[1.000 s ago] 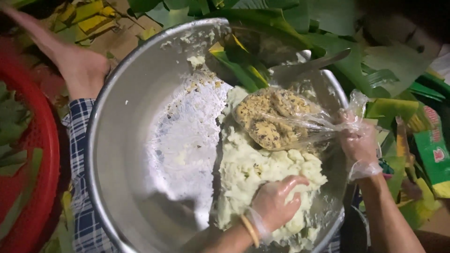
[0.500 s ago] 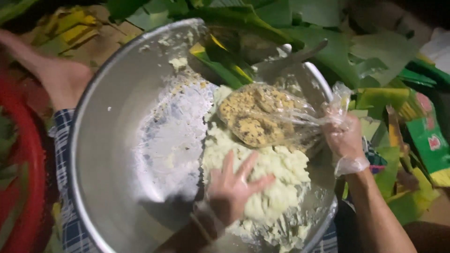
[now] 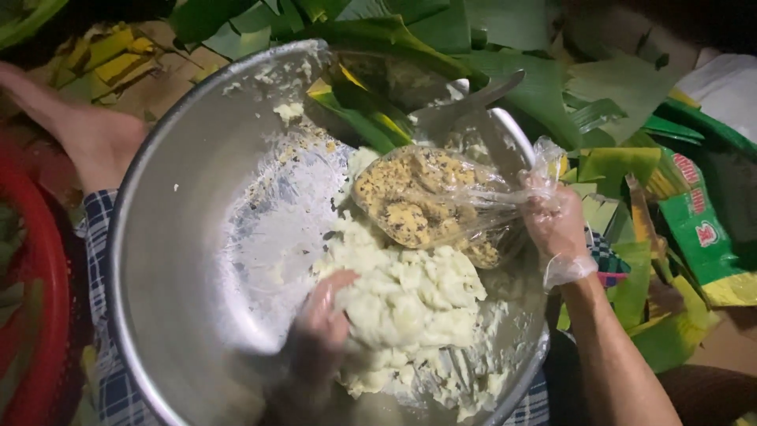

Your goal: Kneading and mixing a large batch of dough with filling in a metal bowl while sitting on the floor.

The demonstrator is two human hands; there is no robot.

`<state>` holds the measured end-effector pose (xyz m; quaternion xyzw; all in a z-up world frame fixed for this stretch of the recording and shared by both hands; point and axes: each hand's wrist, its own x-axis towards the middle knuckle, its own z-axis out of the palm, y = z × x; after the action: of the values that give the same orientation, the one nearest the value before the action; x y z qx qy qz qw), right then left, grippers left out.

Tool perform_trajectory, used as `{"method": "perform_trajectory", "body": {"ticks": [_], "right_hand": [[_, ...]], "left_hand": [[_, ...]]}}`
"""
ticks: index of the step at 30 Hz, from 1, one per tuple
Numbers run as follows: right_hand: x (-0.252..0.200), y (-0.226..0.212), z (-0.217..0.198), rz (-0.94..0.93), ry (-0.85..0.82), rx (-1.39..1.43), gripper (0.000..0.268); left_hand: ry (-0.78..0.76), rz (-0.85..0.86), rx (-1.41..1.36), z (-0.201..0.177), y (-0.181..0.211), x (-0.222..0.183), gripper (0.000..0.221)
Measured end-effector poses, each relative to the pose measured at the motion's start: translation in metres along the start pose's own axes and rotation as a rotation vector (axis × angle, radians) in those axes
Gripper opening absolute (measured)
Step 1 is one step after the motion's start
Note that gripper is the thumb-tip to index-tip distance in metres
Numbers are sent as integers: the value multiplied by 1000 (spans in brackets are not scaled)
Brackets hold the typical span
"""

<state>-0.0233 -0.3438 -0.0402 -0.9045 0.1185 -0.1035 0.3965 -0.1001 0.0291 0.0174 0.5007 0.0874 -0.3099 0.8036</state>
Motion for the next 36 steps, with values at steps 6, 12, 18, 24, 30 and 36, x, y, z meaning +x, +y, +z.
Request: {"method": "perform_trajectory", "body": {"ticks": [6,12,18,24,30,36], "right_hand": [[-3,-3,-2,56,-43,-27,8],[-1,13,-2,60,-102,-130,15],[2,38,1,105,-89,-24,19],[-2,1,-7,61,-146,114,30],[-2,26,5,212,-86,-99,19],[-2,4,1,242,-66,-189,27]], "left_hand": [[275,1239,1555,16,-75,26,58],[28,791,1665,24,-60,116,86],[20,532,502,-105,-145,89,71],[277,212,969,-42,-61,-17,20],[633,1217,1535,-27,-102,-9,40],[205,987,1503,-21,-30,56,16]]}}
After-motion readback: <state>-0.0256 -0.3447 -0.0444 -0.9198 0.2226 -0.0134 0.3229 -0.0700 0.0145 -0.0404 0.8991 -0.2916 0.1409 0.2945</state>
